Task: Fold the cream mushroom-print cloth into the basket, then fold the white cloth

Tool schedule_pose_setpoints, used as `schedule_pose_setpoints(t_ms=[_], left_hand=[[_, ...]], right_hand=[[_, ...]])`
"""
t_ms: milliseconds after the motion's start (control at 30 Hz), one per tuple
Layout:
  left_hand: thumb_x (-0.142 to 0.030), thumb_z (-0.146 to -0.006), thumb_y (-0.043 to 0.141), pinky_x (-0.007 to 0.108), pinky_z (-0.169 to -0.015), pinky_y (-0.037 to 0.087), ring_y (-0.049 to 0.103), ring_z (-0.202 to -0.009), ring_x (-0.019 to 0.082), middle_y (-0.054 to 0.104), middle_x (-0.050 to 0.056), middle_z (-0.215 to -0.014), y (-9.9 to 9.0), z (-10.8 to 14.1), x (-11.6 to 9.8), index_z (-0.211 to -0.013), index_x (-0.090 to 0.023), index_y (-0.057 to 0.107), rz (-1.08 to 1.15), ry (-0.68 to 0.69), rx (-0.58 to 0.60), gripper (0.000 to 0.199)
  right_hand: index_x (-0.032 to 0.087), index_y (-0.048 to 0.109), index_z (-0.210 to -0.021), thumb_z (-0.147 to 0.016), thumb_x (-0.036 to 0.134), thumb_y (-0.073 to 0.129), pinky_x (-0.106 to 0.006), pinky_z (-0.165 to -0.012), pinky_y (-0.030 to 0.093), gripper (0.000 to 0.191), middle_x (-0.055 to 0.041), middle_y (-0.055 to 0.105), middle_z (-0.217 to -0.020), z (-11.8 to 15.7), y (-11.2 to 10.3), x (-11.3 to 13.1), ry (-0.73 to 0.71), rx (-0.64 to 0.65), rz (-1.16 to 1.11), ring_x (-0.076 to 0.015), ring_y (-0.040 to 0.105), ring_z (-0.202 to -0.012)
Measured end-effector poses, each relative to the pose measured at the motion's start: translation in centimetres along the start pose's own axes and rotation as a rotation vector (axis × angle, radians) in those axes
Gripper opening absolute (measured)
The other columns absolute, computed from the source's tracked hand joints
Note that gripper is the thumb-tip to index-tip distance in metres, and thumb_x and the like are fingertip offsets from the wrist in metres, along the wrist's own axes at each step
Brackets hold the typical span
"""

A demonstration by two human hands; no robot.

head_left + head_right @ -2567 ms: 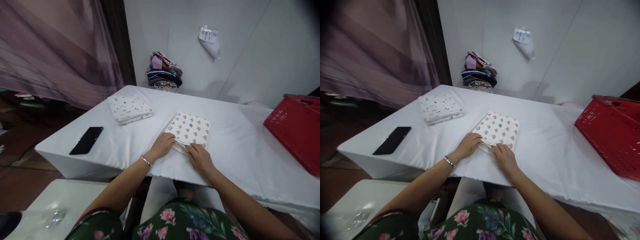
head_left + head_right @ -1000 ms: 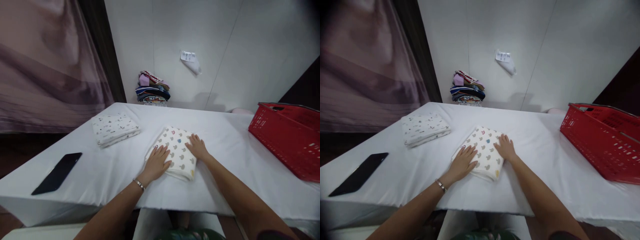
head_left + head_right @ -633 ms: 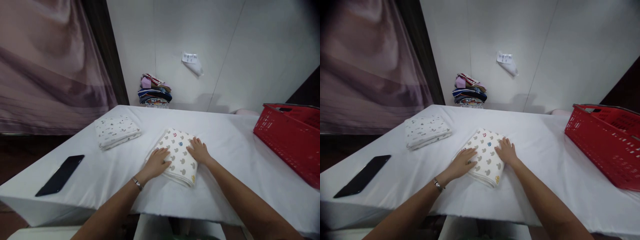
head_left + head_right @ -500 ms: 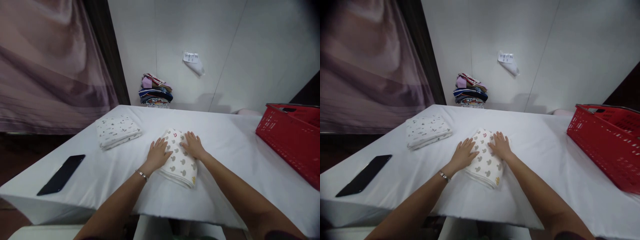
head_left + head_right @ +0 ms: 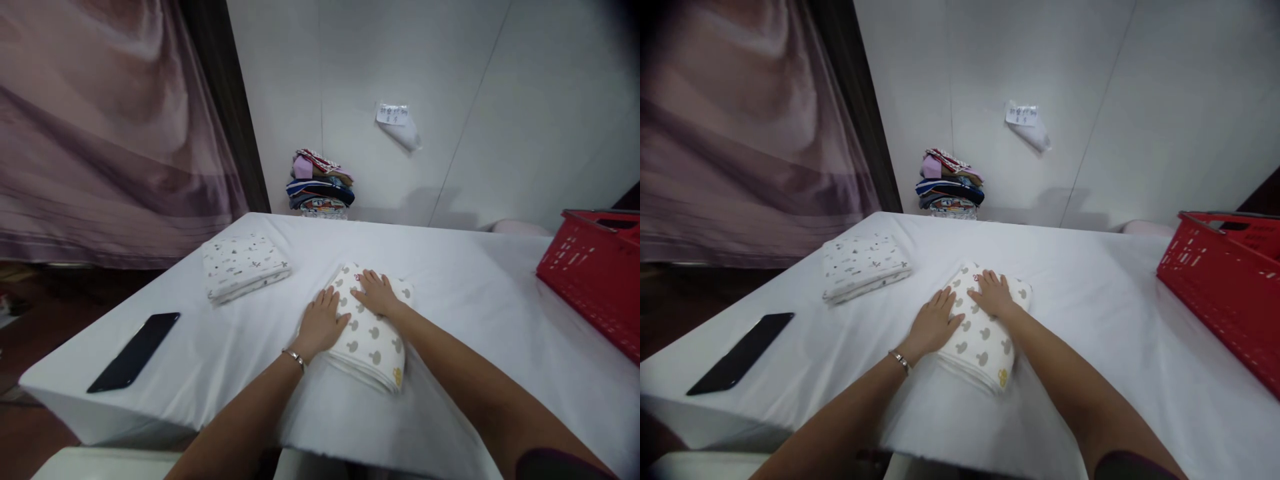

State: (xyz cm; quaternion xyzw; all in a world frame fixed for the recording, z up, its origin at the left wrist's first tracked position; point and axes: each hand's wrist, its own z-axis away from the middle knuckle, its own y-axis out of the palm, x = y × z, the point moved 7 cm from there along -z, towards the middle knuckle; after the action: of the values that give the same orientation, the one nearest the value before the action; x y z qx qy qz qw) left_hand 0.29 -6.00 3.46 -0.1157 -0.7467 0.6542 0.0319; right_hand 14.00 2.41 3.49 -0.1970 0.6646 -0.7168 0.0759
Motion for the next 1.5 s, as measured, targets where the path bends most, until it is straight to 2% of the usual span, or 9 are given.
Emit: schedule_pose_setpoints(t_ms=[267, 433, 600, 700, 800, 967, 1200, 1333, 1500], left_hand=[[-0.053, -0.088, 0.030, 0.041, -0.105, 0.030, 0.024, -0.135, 0.026, 0.024, 0.007, -0.150, -0.2, 0.0, -0.2, -0.140, -0.017, 0.032, 0.014, -0.027, 0.030, 0.063], [-0.053, -0.088, 0.030, 0.041, -0.106, 0.029, 0.022, -0.136, 0.026, 0.023, 0.007, -0.150, 0.0, 0.0, 0.0, -0.141, -0.018, 0.031, 0.042, -0.031, 0.033, 0.064], [-0.054, -0.087, 0.030, 0.044, -0.106, 0.027, 0.019, -0.137, 0.026, 0.021, 0.006, -0.151, 0.0, 0.1, 0.0, -0.141, -0.019, 0.031, 0.107, -0.038, 0.056, 0.064], [-0.055, -0.085, 0.033, 0.043, -0.106, 0.026, 0.018, -0.138, 0.025, 0.020, 0.005, -0.151, -0.2, -0.1, 0.2, -0.140, -0.021, 0.031, 0.202, -0.061, 0.104, 0.065], [-0.059, -0.084, 0.031, 0.034, -0.105, 0.028, 0.023, -0.137, 0.023, 0.021, 0.006, -0.151, -0.9, -0.6, 1.4, -0.139, -0.021, 0.032, 0.348, -0.166, 0.151, 0.067], [-0.063, -0.078, 0.039, 0.036, -0.089, 0.041, 0.052, -0.114, 0.030, 0.053, 0.015, -0.130, -1.3, -0.7, 4.5, -0.125, -0.015, 0.048, 0.330, -0.414, 0.293, 0.068], [-0.067, -0.066, 0.052, 0.030, -0.074, 0.045, 0.059, -0.101, 0.030, 0.060, 0.016, -0.118, -1.1, -0.5, 4.9, -0.107, -0.013, 0.058, 0.342, -0.396, 0.422, 0.068], [-0.067, -0.066, 0.052, 0.030, -0.078, 0.044, 0.057, -0.104, 0.029, 0.058, 0.016, -0.121, -1.7, -3.1, 4.7, -0.109, -0.013, 0.058, 0.281, -0.263, 0.456, 0.069], [-0.062, -0.060, 0.062, 0.030, -0.083, 0.041, 0.055, -0.106, 0.029, 0.060, 0.014, -0.118, -3.2, -9.6, 4.4, -0.107, -0.016, 0.060, 0.180, -0.087, 0.331, 0.066]], right_hand=[[0.018, 0.017, -0.146, -0.089, 0.059, 0.019, -0.047, -0.110, 0.003, 0.070, -0.0055, 0.010, -0.153, -2.9, 1.0, 1.9, -0.120, 0.035, -0.003, -0.0219, 0.004, -0.140], [0.018, 0.024, -0.144, -0.089, 0.056, 0.025, -0.047, -0.110, 0.007, 0.067, -0.0065, 0.013, -0.152, -2.6, 0.6, 1.6, -0.134, 0.055, -0.065, -0.0232, 0.009, -0.139], [0.017, 0.041, -0.137, -0.088, 0.046, 0.039, -0.041, -0.107, 0.020, 0.057, -0.0109, 0.035, -0.144, -0.5, -2.4, -4.0, 0.069, -0.040, -0.143, -0.0265, 0.029, -0.133], [0.016, 0.058, -0.121, -0.088, 0.041, 0.042, -0.033, -0.097, 0.035, 0.045, -0.0108, 0.057, -0.125, 1.2, -2.7, -8.2, 0.203, 0.017, -0.223, -0.0258, 0.050, -0.116], [0.016, 0.064, -0.112, -0.087, 0.044, 0.043, -0.030, -0.092, 0.040, 0.043, -0.0101, 0.062, -0.117, 2.3, -2.7, -10.5, 0.244, 0.042, -0.256, -0.0249, 0.055, -0.109], [0.011, 0.059, -0.120, -0.080, 0.054, 0.050, -0.031, -0.090, 0.042, 0.059, -0.0141, 0.057, -0.123, 2.2, -1.8, -11.9, 0.340, 0.083, -0.340, -0.0267, 0.055, -0.110], [0.011, 0.066, -0.102, -0.065, 0.050, 0.069, -0.030, -0.076, 0.048, 0.054, -0.0148, 0.063, -0.113, 2.9, -1.4, -12.0, 0.375, 0.224, -0.528, -0.0257, 0.061, -0.096], [0.011, 0.066, -0.092, -0.059, 0.045, 0.075, -0.029, -0.070, 0.050, 0.048, -0.0148, 0.066, -0.105, 5.1, -1.1, -12.2, 0.404, 0.334, -0.794, -0.0247, 0.063, -0.090], [0.012, 0.061, -0.103, -0.062, 0.040, 0.074, -0.025, -0.067, 0.051, 0.052, -0.0140, 0.065, -0.108, 7.9, -0.8, -12.3, 0.472, 0.275, -1.058, -0.0217, 0.063, -0.090]])
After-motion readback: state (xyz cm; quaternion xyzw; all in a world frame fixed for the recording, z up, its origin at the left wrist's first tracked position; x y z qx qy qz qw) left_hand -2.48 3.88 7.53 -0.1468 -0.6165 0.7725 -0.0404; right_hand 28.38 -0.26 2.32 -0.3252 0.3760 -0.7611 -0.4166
